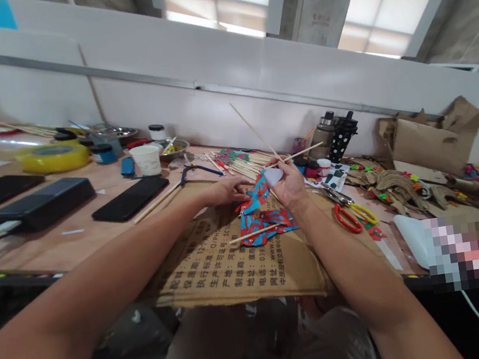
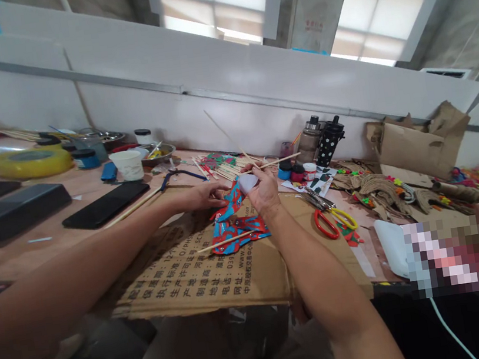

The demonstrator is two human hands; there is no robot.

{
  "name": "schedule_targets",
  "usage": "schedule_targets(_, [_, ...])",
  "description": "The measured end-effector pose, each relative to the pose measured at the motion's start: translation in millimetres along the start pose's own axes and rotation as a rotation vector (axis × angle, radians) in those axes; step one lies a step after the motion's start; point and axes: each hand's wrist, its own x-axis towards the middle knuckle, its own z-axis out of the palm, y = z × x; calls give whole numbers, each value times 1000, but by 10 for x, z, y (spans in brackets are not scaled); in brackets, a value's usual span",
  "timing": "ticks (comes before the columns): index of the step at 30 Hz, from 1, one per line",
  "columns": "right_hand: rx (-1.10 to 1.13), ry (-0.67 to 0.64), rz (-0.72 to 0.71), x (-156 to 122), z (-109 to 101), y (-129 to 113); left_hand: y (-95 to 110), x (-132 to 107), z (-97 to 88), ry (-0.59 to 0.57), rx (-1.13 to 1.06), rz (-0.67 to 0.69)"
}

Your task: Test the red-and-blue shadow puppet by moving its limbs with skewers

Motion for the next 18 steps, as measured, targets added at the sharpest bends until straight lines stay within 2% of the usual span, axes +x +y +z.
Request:
schedule_targets(3, [-3,15,5,5,13,-21,18,-74,-67,41,-25,-31])
schedule_targets(8, [5,74,-2,50,-13,-33,66,-228,-291,128,-94,-97])
schedule_targets(13, [-9,121,4,36,-38,-14,158,-333,-468,282,-484,-112])
schedule_targets(18, [-73,101,43,-17,-66,12,198,-340,-545,442,-819,-72])
